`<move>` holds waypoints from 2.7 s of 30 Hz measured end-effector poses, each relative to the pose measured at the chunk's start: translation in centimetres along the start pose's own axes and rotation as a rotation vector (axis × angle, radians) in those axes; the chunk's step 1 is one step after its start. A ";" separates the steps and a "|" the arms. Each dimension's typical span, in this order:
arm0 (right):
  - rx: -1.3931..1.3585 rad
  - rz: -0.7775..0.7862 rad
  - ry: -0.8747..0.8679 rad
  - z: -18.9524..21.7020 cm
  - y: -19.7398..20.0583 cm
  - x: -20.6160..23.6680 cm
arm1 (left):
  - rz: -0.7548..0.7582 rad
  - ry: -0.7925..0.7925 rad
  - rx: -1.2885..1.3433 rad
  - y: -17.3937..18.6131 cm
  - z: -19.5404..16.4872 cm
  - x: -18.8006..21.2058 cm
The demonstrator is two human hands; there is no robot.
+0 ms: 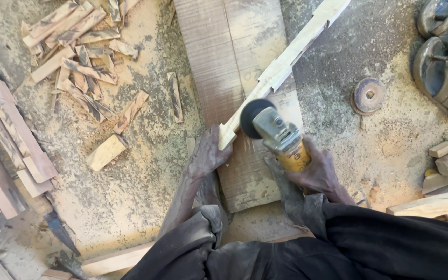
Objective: The person holds a thin wooden strip against a workbench and runs an angle grinder along its edge, repositioning the strip repeatedly to smooth different sections. Wood scraps and offcuts are scattered around the bench as the person works the length of the piece.
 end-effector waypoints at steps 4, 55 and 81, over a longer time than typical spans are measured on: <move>0.033 0.021 -0.027 -0.1 -0.1 0.1 | 0.001 -0.054 0.025 0.2 -0.2 0.1; -0.044 0.032 -0.138 0.4 1.5 -0.5 | 0.175 0.148 0.256 -0.2 -1.5 0.2; -0.056 0.091 -0.109 1.0 0.5 -0.3 | 0.340 0.335 0.609 -3.2 1.4 1.2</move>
Point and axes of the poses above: each hand's wrist, its own x-axis away from the middle knuckle, its own y-axis out of the back of the hand, z = x × y, the point moved 7 cm from there along -x, towards the middle knuckle, and after that the axes turned 1 degree about -z, right-handed, at the moved point
